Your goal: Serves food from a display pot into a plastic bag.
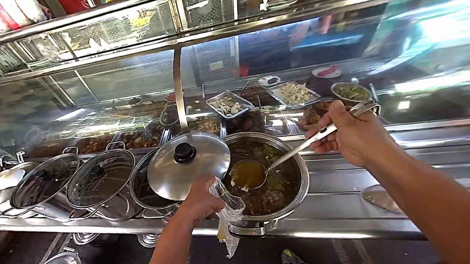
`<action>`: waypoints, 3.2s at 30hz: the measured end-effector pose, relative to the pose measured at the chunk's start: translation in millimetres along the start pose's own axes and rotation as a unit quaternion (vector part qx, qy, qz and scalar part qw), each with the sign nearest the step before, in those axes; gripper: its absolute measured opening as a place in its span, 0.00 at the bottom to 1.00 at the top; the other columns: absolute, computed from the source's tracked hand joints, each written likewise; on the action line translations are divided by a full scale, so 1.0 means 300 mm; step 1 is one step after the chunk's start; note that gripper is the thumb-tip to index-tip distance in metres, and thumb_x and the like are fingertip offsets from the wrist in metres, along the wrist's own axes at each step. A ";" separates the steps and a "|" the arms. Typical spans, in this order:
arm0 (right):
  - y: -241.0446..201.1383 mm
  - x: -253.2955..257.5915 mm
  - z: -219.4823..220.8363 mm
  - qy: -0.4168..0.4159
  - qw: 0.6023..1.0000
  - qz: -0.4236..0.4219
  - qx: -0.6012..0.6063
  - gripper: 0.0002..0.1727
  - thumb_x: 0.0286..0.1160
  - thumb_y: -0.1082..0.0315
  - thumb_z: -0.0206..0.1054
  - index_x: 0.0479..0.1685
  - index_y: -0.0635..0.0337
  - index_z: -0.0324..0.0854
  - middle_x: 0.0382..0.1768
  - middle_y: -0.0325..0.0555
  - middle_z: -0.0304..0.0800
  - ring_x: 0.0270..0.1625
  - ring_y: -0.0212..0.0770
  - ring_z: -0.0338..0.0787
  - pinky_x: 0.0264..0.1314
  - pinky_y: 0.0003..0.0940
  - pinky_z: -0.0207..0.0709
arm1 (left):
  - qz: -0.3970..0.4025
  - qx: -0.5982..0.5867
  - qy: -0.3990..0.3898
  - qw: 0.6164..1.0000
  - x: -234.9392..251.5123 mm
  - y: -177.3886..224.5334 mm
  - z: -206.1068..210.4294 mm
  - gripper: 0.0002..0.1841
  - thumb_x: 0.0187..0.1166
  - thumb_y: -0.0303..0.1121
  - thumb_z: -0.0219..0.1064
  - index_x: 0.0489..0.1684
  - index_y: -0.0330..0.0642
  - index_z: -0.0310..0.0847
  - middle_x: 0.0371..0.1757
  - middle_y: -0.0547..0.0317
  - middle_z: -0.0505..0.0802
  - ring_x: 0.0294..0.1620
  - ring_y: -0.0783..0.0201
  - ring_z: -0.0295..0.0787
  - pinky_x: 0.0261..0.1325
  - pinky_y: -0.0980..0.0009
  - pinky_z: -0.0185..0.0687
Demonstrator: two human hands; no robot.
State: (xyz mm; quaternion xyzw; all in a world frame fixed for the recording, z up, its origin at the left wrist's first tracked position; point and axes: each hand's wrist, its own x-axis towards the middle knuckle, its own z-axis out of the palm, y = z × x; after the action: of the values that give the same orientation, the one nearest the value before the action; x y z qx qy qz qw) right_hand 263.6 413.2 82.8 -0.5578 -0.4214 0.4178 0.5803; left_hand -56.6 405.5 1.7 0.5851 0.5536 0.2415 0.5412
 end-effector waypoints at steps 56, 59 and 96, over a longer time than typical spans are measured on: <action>0.178 -0.076 0.116 -0.035 0.970 -0.150 -0.190 0.15 0.95 0.65 0.51 0.44 0.67 0.77 0.32 0.47 0.90 0.23 0.33 0.91 0.28 0.29 0.89 | 0.041 0.127 0.015 0.991 -0.013 0.082 -0.009 0.49 0.56 0.16 0.76 0.88 0.37 0.61 0.89 0.47 0.64 0.64 0.54 0.83 0.57 0.57 0.85; 0.187 -0.051 0.084 -0.005 0.987 -0.078 -0.139 0.18 0.97 0.59 0.48 0.51 0.66 0.75 0.33 0.48 0.91 0.22 0.38 0.92 0.28 0.33 0.91 | 0.046 0.130 0.020 0.990 -0.007 0.079 -0.006 0.48 0.55 0.16 0.76 0.88 0.37 0.62 0.89 0.47 0.65 0.67 0.53 0.82 0.59 0.56 0.85; -0.116 -0.288 0.287 -0.329 0.728 -0.529 -0.286 0.19 0.90 0.51 0.54 0.32 0.52 0.79 0.26 0.29 0.76 0.23 0.17 0.72 0.24 0.11 0.67 | 0.128 0.197 0.081 0.969 -0.050 0.082 -0.002 0.36 0.57 0.21 0.83 0.72 0.27 0.74 0.75 0.35 0.79 0.71 0.43 0.81 0.71 0.48 0.79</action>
State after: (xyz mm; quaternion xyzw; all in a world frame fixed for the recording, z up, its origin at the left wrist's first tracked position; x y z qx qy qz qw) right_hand 156.3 355.2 117.6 -0.2118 -0.9122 0.0604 0.3456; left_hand -51.8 397.1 28.7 0.7248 0.5526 0.2412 0.3333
